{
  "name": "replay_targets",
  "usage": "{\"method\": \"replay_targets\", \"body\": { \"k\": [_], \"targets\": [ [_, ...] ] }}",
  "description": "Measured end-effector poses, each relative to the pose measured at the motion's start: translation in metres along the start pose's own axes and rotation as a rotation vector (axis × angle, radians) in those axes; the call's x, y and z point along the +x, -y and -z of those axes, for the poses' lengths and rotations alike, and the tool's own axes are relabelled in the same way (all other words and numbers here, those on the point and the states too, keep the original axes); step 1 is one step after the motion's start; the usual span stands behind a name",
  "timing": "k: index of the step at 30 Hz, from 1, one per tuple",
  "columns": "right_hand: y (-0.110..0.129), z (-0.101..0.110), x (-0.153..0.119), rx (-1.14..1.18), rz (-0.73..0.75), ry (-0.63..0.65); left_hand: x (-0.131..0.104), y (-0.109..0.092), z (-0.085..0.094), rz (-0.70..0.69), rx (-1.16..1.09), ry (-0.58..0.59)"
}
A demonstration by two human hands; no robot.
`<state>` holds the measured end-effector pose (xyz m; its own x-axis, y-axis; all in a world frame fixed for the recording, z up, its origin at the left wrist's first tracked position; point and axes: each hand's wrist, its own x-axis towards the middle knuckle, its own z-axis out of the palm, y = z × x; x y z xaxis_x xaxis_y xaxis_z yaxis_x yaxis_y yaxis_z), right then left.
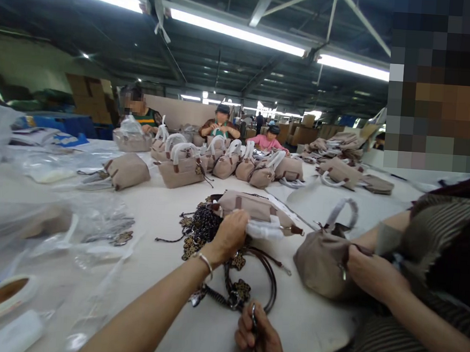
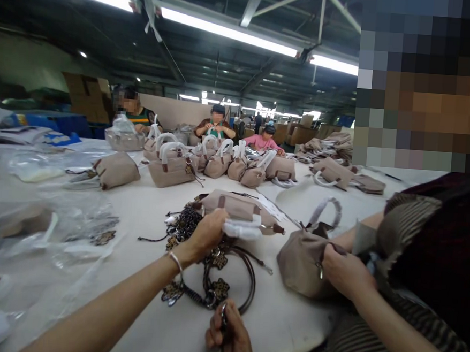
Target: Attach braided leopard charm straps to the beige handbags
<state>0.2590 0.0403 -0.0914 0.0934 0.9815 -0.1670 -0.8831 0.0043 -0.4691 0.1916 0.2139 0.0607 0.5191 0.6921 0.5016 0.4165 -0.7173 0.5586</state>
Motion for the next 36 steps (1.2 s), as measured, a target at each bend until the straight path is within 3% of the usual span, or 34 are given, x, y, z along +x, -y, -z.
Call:
{"method": "replay_targets", "body": {
  "k": [4, 6, 9, 12, 17, 20, 24, 26, 29, 31, 33, 36],
  "targets": [
    [0.0, 0.007, 0.003, -0.048, -0.004, 0.008, 0.07, -0.022, 0.06, 0.095, 0.009, -0.155],
    [0.001, 0.007, 0.002, -0.105, 0.017, -0.04, 0.088, -0.032, 0.091, 0.098, -0.009, -0.223],
    [0.003, -0.002, -0.006, -0.204, 0.093, -0.141, 0.082, -0.04, 0.127, 0.054, -0.099, -0.321],
    [0.006, -0.019, -0.028, -0.324, 0.121, -0.105, 0.04, -0.034, 0.146, 0.106, -0.091, -0.347],
    [0.019, -0.038, -0.07, -0.595, 0.003, -0.055, -0.061, -0.009, 0.149, 0.335, -0.006, -0.357],
    [0.024, -0.048, -0.083, -0.72, 0.074, -0.124, -0.106, -0.003, 0.151, 0.4, 0.012, -0.356],
    [0.021, -0.077, -0.087, -0.757, 0.211, -0.142, -0.136, -0.005, 0.159, 0.291, -0.036, -0.359],
    [0.017, -0.093, -0.085, -0.755, 0.232, -0.115, -0.148, -0.007, 0.158, 0.237, 0.004, -0.421],
    [0.01, -0.106, -0.083, -0.736, 0.236, -0.083, -0.173, -0.012, 0.143, 0.17, 0.113, -0.623],
    [0.007, -0.108, -0.083, -0.733, 0.244, -0.071, -0.194, -0.017, 0.128, 0.13, 0.158, -0.678],
    [0.006, -0.107, -0.083, -0.741, 0.253, -0.061, -0.212, -0.025, 0.114, 0.107, 0.2, -0.654],
    [0.005, -0.105, -0.084, -0.748, 0.257, -0.05, -0.223, -0.041, 0.103, 0.119, 0.221, -0.473]
  ]
}}
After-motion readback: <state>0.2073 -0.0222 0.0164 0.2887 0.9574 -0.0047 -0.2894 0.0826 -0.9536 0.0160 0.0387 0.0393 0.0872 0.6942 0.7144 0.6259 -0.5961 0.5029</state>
